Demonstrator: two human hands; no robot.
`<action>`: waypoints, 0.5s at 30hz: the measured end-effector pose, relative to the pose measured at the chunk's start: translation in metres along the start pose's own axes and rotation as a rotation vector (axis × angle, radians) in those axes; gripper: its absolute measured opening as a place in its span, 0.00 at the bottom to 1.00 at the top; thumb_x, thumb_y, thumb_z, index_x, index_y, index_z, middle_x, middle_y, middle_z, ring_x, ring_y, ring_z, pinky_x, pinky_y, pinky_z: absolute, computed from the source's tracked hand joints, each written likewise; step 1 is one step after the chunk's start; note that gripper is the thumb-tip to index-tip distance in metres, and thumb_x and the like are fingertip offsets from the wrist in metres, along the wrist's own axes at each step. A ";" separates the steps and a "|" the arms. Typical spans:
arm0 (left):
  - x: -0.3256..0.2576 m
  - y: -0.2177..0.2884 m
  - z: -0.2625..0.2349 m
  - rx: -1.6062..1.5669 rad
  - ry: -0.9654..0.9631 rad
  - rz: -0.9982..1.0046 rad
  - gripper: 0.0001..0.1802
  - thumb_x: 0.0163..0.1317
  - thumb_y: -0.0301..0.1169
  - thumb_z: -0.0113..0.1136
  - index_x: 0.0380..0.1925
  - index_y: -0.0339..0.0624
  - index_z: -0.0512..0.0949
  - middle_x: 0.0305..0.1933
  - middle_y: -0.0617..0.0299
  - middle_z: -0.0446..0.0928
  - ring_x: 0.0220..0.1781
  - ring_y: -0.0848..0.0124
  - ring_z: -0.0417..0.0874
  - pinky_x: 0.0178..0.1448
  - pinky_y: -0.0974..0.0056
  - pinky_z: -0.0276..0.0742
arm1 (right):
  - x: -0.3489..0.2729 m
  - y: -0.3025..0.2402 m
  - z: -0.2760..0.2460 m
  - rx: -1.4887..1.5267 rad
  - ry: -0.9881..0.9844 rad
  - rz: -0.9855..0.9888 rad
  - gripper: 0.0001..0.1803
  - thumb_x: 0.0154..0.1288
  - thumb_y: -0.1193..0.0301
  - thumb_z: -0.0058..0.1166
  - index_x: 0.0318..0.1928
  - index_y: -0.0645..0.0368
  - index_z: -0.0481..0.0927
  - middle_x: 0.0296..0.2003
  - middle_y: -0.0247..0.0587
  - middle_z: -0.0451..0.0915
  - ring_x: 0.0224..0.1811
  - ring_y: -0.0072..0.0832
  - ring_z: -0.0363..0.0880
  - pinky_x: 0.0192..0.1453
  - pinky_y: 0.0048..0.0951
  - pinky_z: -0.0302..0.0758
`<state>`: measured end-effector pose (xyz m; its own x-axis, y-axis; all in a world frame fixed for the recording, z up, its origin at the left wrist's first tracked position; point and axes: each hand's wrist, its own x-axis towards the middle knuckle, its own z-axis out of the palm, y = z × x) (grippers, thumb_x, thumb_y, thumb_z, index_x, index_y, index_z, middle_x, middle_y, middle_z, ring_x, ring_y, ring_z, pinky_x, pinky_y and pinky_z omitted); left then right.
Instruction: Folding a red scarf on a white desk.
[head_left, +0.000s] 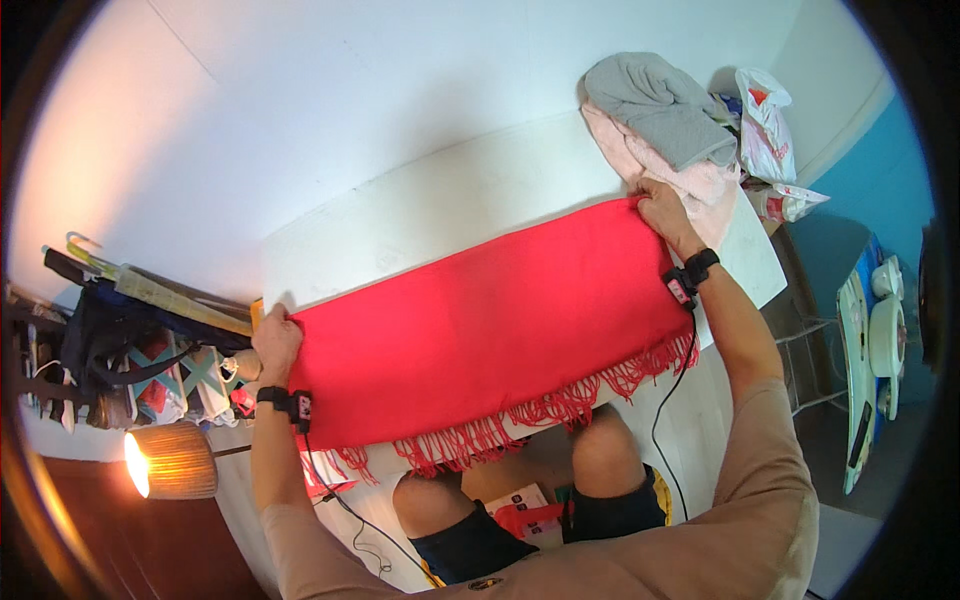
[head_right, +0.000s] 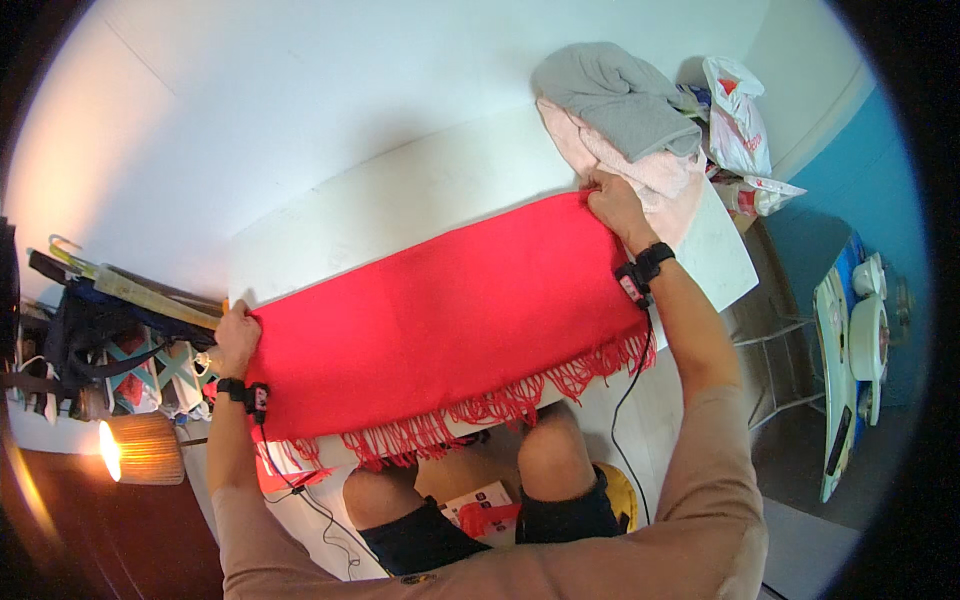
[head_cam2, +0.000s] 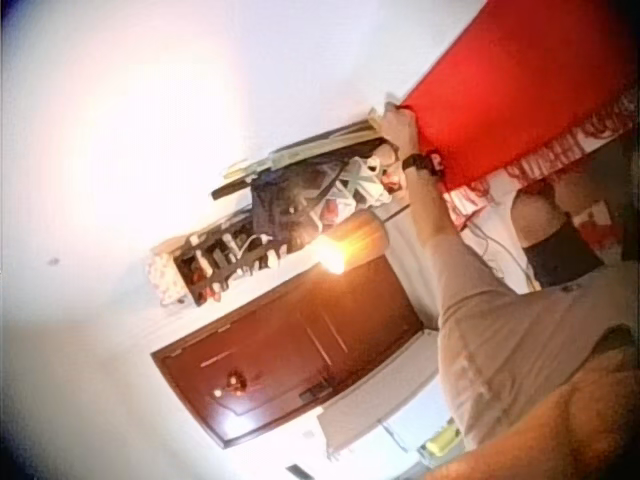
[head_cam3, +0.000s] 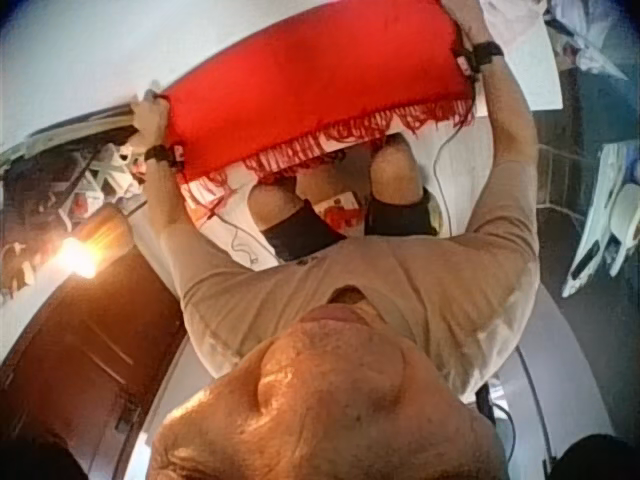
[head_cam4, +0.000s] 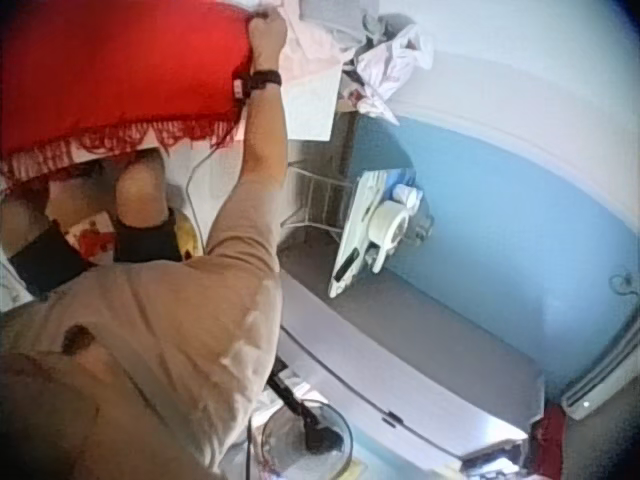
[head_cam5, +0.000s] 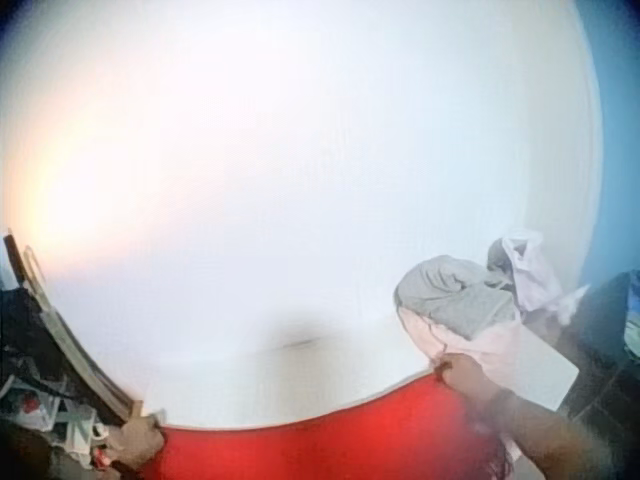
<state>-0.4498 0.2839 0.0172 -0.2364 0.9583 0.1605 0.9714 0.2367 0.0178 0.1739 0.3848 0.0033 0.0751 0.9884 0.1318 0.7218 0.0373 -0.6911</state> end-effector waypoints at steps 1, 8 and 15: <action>0.000 -0.002 0.001 0.013 0.021 -0.015 0.08 0.50 0.29 0.48 0.28 0.40 0.75 0.28 0.45 0.78 0.33 0.46 0.79 0.36 0.47 0.73 | -0.003 0.001 -0.004 0.000 -0.048 -0.017 0.13 0.47 0.77 0.43 0.34 0.64 0.78 0.30 0.52 0.80 0.37 0.43 0.79 0.42 0.34 0.73; -0.035 0.023 -0.040 0.086 0.250 0.255 0.30 0.41 0.25 0.55 0.51 0.38 0.67 0.54 0.47 0.67 0.59 0.48 0.65 0.62 0.47 0.58 | -0.065 -0.064 -0.005 -0.337 0.179 -0.526 0.33 0.48 0.79 0.50 0.59 0.65 0.60 0.50 0.58 0.69 0.52 0.52 0.68 0.58 0.42 0.65; -0.093 0.133 -0.017 -0.143 -0.011 0.380 0.36 0.54 0.43 0.55 0.63 0.46 0.60 0.69 0.49 0.52 0.71 0.49 0.50 0.70 0.43 0.43 | -0.126 -0.154 0.086 -0.314 -0.370 -0.552 0.33 0.63 0.56 0.46 0.65 0.56 0.58 0.65 0.50 0.57 0.69 0.48 0.52 0.68 0.52 0.51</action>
<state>-0.2982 0.2232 0.0216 0.1407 0.9751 0.1714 0.9826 -0.1587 0.0962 -0.0059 0.2670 0.0326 -0.5536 0.8248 0.1148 0.7545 0.5552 -0.3499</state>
